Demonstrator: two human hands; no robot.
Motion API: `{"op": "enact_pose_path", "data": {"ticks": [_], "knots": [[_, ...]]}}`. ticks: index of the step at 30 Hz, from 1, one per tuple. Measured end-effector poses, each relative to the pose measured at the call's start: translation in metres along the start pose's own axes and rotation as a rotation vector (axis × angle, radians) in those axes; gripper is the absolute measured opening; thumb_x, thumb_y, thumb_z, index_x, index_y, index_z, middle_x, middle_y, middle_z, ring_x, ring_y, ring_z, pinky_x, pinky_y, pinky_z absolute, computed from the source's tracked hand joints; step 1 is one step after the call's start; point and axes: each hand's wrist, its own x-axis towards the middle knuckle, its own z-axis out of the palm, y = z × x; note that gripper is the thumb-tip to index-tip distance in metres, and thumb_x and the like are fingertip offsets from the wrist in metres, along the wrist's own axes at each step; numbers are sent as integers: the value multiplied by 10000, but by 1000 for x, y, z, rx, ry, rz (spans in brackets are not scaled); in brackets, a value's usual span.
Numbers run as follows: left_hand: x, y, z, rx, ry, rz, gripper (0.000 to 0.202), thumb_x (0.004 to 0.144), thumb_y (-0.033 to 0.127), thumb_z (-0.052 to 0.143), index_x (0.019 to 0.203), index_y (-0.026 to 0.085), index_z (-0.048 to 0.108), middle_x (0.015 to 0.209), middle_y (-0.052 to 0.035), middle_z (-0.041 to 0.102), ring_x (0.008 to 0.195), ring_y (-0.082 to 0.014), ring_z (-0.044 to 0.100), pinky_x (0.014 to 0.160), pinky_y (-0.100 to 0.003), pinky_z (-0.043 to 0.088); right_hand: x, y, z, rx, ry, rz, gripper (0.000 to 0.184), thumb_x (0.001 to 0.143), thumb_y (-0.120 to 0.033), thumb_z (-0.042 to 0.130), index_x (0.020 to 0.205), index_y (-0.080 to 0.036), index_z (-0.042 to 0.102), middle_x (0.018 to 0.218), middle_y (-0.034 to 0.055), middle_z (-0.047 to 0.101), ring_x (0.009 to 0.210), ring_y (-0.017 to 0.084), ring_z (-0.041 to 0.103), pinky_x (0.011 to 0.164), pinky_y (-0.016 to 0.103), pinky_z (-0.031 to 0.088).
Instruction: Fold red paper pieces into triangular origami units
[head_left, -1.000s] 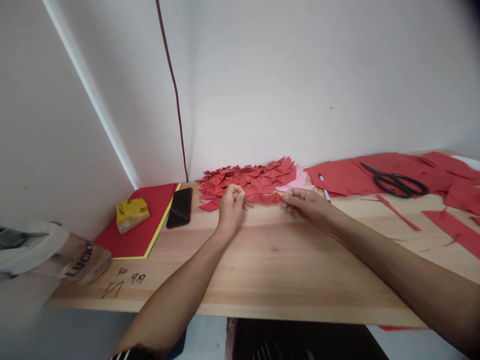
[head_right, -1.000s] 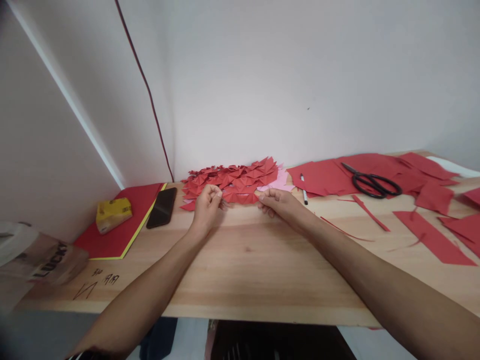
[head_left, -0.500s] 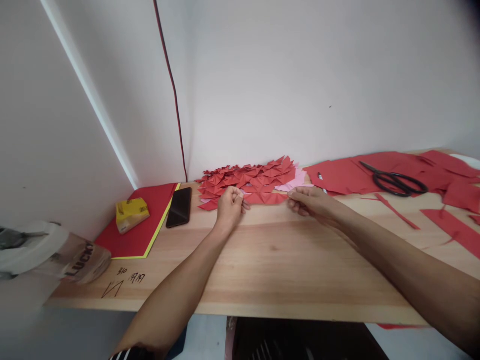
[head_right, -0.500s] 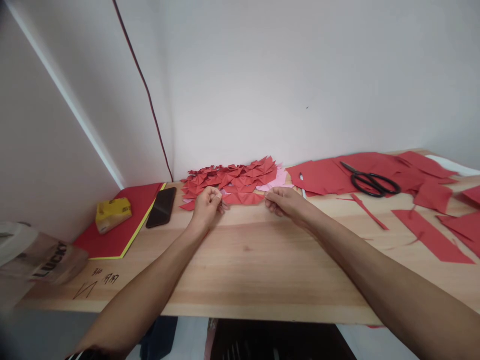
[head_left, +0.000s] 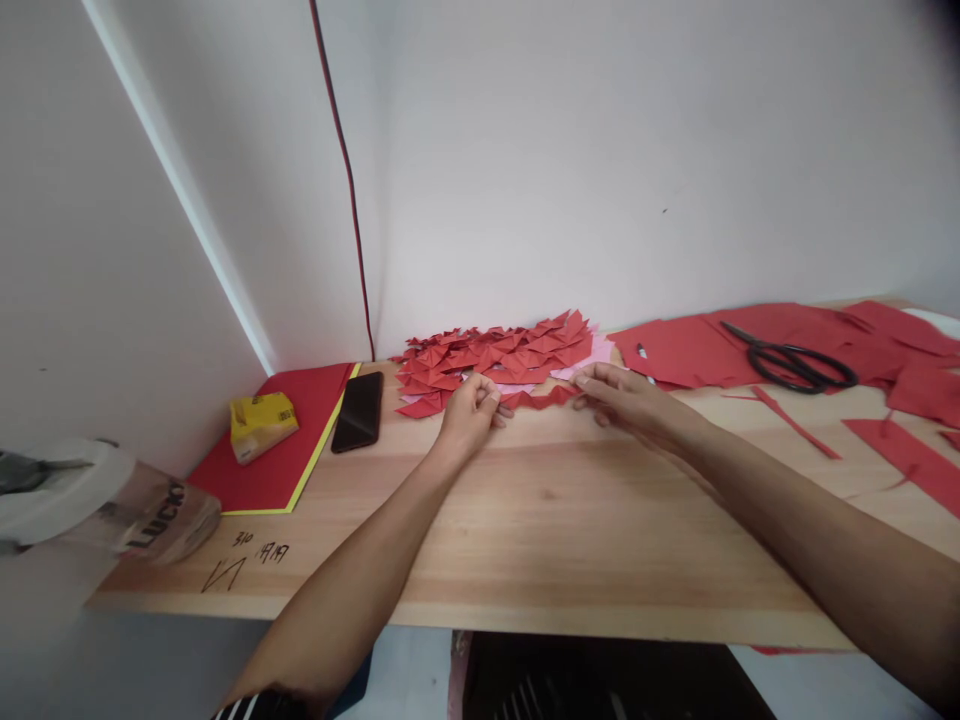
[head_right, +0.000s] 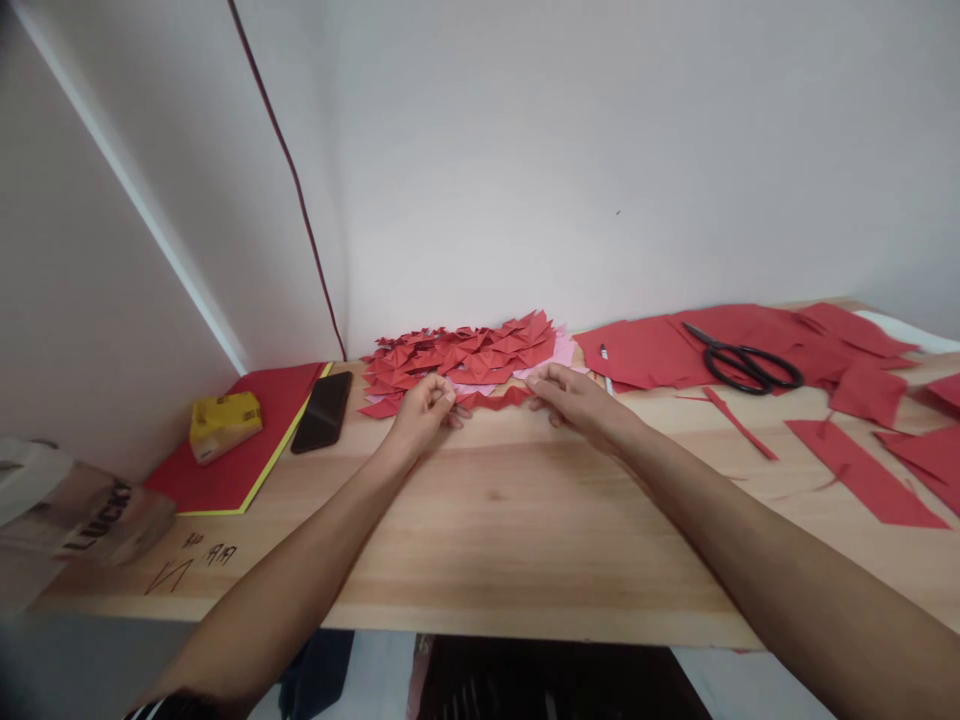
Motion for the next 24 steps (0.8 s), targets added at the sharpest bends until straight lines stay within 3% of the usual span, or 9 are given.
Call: {"op": "enact_pose_path", "data": {"ticks": [3,5,8,10,16,18,20,22,24], "knots": [[-1,2,2,-34,-27,-17,170,832,243,597,790,179,445,558,39,588,568,-133,661,522,-200,487,-2,-1,1,-229,15,-185,344,817,-471,620,1066,-236,596,1047,70,670,834,190,617,681,314,479],[-2,4,2,-61,-45,-33,177,839,249,592,795,178,436,557,39,584,572,-138,667,532,-207,495,-2,0,3,-404,-10,-363,381,839,-435,592,1165,-238,580,1221,100,618,1028,250,603,800,382,494],[-3,5,3,-103,-80,-54,194,847,278,585,808,180,422,564,33,579,596,-153,680,553,-224,505,-3,3,6,-571,-54,-593,362,855,-357,566,1194,-232,587,1364,123,530,1258,291,486,968,457,434],[-4,5,4,-121,-104,-67,216,843,300,593,815,182,415,576,26,582,622,-163,689,571,-232,508,-4,4,7,-630,-74,-666,296,856,-311,550,1127,-218,624,1351,135,543,1295,291,454,1034,477,378],[-9,12,7,-71,-88,-52,163,822,268,597,829,177,462,711,-21,628,723,-171,680,657,-281,522,-9,-3,9,-495,-152,-550,132,872,-318,517,852,-214,596,1047,80,678,1003,230,608,894,387,452],[-12,20,9,17,-38,29,174,768,210,656,892,176,538,950,-56,664,923,-176,655,822,-312,508,-10,-7,10,-438,-210,-494,166,884,-349,505,833,-208,579,963,57,676,902,204,614,823,346,460],[-15,28,11,317,-37,265,329,759,200,674,1079,211,596,1205,-67,625,1159,-210,561,1003,-378,425,-11,-9,11,-398,-255,-488,205,890,-380,498,824,-202,575,942,53,664,869,192,603,797,329,452],[-19,34,13,484,-99,406,360,716,165,715,1067,209,646,1227,-68,631,1214,-234,520,1060,-402,373,-12,-11,13,-377,-269,-504,221,885,-398,502,828,-200,581,935,52,651,854,186,592,795,326,444],[-21,35,16,540,-124,442,301,712,129,716,1003,200,690,1143,-62,678,1138,-225,568,1026,-383,400,-13,-13,14,-394,-255,-495,214,873,-397,513,827,-202,588,895,43,639,819,180,582,776,322,440]]}}
